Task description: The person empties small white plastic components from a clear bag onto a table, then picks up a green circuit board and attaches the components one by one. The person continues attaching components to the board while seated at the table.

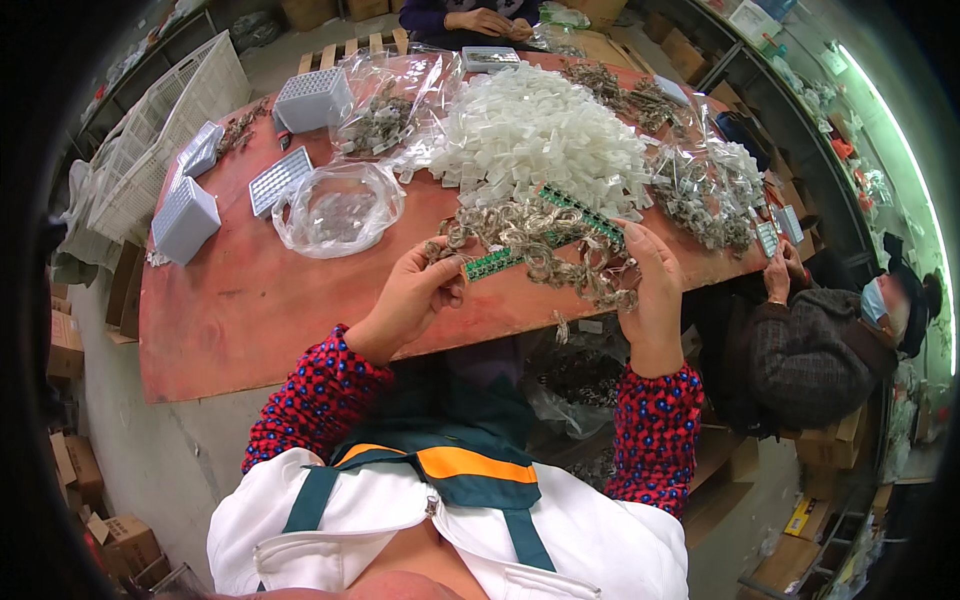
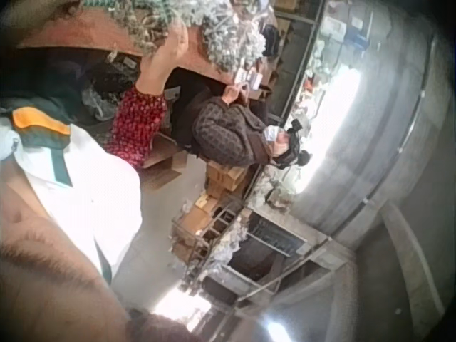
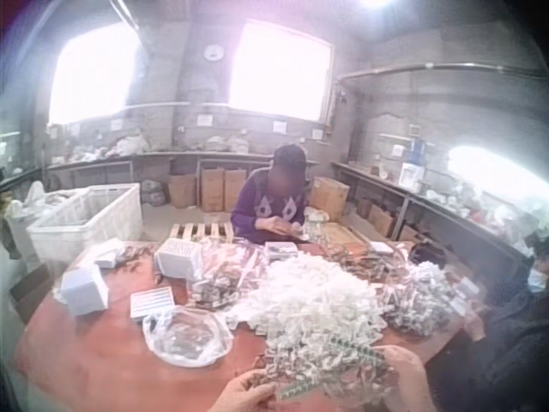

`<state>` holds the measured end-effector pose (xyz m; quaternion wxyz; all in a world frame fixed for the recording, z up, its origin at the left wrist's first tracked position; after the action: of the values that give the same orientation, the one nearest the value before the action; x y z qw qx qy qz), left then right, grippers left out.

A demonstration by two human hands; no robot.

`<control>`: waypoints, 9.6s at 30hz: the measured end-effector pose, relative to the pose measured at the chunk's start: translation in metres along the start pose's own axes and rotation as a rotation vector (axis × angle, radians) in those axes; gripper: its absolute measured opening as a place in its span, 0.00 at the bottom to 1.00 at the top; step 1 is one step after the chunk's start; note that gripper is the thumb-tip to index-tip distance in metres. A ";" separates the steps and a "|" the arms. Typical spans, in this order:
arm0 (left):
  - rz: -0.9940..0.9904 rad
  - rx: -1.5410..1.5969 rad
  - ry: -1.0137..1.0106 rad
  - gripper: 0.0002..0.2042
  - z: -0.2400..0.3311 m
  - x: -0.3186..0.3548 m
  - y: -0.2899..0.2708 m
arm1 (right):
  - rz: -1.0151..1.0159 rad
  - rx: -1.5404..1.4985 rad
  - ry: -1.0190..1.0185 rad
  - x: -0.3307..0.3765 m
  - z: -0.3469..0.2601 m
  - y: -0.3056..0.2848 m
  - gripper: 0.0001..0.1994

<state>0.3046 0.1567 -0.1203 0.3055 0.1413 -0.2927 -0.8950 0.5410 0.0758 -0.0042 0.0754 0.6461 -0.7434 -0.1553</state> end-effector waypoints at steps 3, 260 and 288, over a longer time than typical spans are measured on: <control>0.000 -0.168 0.014 0.14 0.014 0.005 -0.004 | 0.001 -0.005 0.047 -0.007 0.006 0.000 0.17; 0.244 -0.866 -0.049 0.11 0.030 0.000 -0.058 | -0.243 0.298 0.276 -0.026 0.144 -0.024 0.09; 0.430 -1.416 0.028 0.11 0.053 0.015 -0.030 | -0.400 1.029 -0.123 -0.051 0.121 0.082 0.07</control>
<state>0.2566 0.1896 -0.0980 0.4958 -0.1385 0.3375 -0.7881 0.4339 0.1517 -0.0863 -0.3246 0.7179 -0.5892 0.1793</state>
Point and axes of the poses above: each hand's wrist, its own x-axis away from the middle knuckle, its own y-axis out of the palm, z = x × y, the point moved 6 cm from there along -x, towards the middle knuckle, and after that the axes turned 14 degrees about -z, right-handed, at the moved point
